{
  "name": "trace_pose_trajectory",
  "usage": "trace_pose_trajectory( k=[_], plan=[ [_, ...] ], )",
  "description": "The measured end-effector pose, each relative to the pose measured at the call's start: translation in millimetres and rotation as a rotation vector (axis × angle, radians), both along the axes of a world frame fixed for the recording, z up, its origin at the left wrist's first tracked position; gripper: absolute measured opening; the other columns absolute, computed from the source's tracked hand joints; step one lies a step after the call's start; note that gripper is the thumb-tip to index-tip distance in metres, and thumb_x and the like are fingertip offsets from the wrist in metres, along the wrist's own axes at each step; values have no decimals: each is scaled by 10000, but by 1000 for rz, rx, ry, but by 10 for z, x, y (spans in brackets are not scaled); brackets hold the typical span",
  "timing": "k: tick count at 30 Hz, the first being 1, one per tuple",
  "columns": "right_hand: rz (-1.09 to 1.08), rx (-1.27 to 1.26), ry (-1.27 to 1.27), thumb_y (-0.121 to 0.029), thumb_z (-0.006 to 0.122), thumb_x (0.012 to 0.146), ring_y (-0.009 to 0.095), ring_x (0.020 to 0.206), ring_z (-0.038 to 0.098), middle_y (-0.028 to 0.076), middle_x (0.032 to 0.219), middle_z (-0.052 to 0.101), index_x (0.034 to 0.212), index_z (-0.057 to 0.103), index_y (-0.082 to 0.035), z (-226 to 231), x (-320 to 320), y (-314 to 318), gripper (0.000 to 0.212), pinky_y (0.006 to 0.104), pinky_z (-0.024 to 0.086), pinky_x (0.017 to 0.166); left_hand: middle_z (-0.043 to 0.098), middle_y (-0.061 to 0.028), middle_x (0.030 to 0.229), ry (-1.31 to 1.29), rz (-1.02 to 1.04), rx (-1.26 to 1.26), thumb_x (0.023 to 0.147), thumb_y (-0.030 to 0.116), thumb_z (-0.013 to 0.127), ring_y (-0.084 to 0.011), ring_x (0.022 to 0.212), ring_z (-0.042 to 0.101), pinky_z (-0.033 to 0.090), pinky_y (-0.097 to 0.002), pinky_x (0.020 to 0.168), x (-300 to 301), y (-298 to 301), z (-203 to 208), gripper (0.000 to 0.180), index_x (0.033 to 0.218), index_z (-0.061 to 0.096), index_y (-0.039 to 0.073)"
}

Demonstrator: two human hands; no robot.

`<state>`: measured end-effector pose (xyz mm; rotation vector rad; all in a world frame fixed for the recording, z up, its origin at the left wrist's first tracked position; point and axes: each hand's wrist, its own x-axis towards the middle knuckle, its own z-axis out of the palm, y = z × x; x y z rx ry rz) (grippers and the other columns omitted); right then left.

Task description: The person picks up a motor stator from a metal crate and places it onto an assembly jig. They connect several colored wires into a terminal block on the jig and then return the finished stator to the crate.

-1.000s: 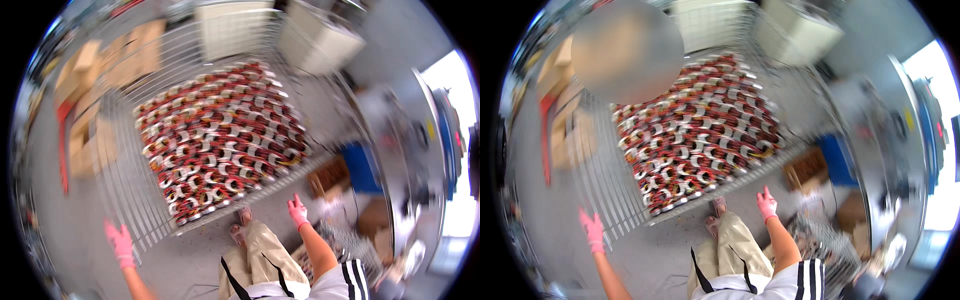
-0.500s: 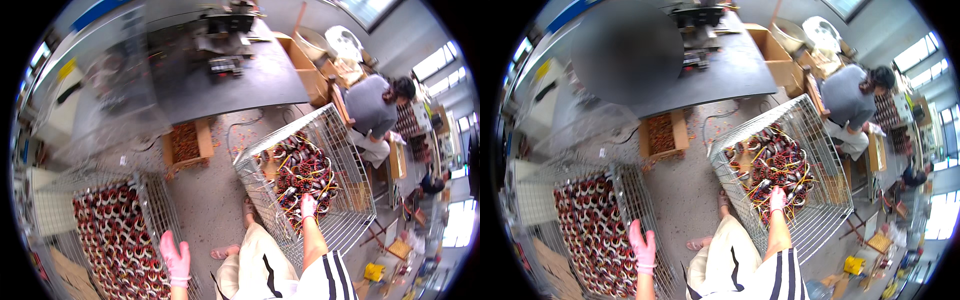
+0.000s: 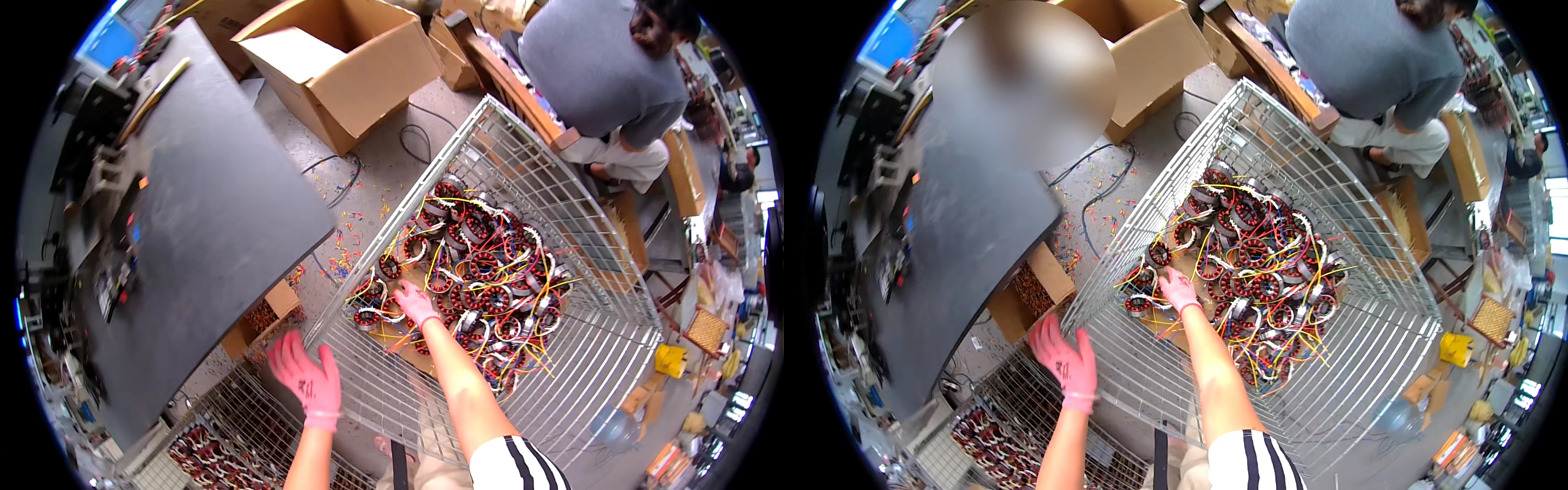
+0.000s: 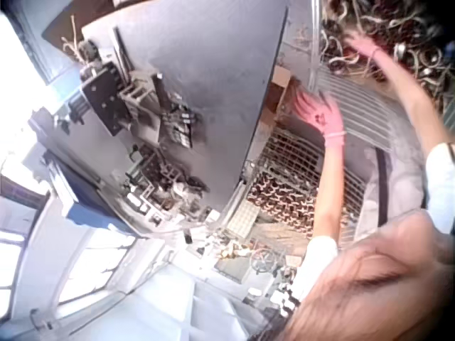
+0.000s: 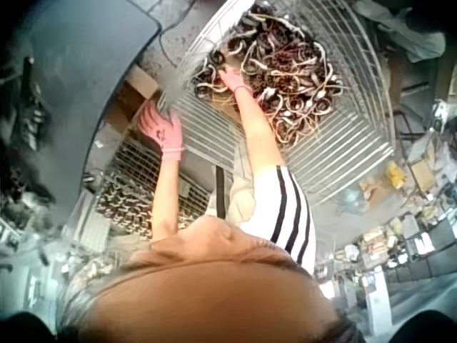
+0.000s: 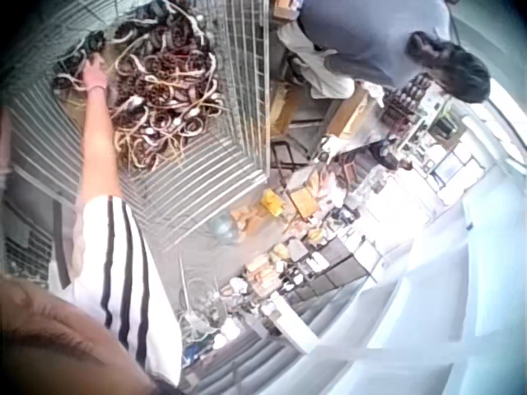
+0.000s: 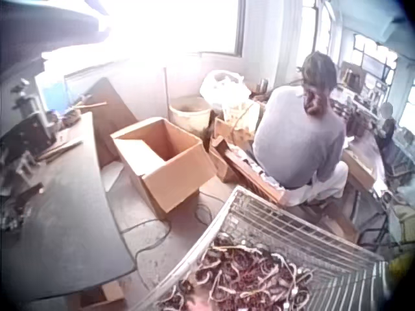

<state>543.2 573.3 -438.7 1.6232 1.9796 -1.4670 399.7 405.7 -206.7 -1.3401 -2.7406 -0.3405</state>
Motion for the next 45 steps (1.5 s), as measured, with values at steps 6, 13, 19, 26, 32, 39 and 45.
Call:
trace_pose_trajectory(
  k=[6,13,19,26,32,39,45],
  plan=[
    [393,157,-214,-307,527,873,292,1376,321,154,1480,355,1487,186,-44,-1038,-427,269,749,451,216,1133,411,-204,1349,23,-17,-102,881,194,590,-411,1279,341,219,-583,1099,62,20,-50,601,1357,328,-63],
    [227,351,-95,-190,458,885,323,972,616,205,1009,640,1368,381,10,-1339,-483,213,528,410,390,990,372,-216,1391,-54,-16,-126,886,186,580,-434,1275,324,220,-584,1092,52,22,-44,633,1379,278,-74],
    [-796,-554,537,-291,402,992,251,1104,555,115,1188,594,1270,493,-13,-74,563,-505,404,382,428,978,387,-240,1365,-113,-85,-42,883,269,585,-412,1287,322,181,-547,1122,51,59,65,628,1358,347,-65],
    [-346,-843,733,-350,670,885,100,766,606,23,1030,637,1260,521,-25,3369,640,-981,518,251,491,689,422,-154,1405,-1006,-77,294,899,325,608,-304,1343,346,234,-438,1127,192,-703,998,605,1364,408,-8],
    [63,-967,628,-218,770,798,111,872,611,38,1047,616,1288,487,-4,4723,1,-1845,606,274,503,768,635,-127,1088,-1764,-60,678,999,306,480,-230,1009,599,452,-365,926,86,-1571,2688,360,962,623,-22],
    [608,191,716,-303,704,839,301,982,635,242,1077,597,1243,433,59,5771,-755,-3360,607,361,504,848,615,-114,796,-1255,313,1840,991,325,477,-277,878,622,498,-427,876,-392,-2829,3137,414,680,475,53],
    [812,-32,844,-245,604,919,296,931,651,215,999,636,1217,454,31,6173,-849,-3615,434,378,505,812,618,-92,769,-1047,322,2286,987,224,463,-282,826,651,510,-482,944,-963,-3787,3528,360,671,489,53]
  ],
)
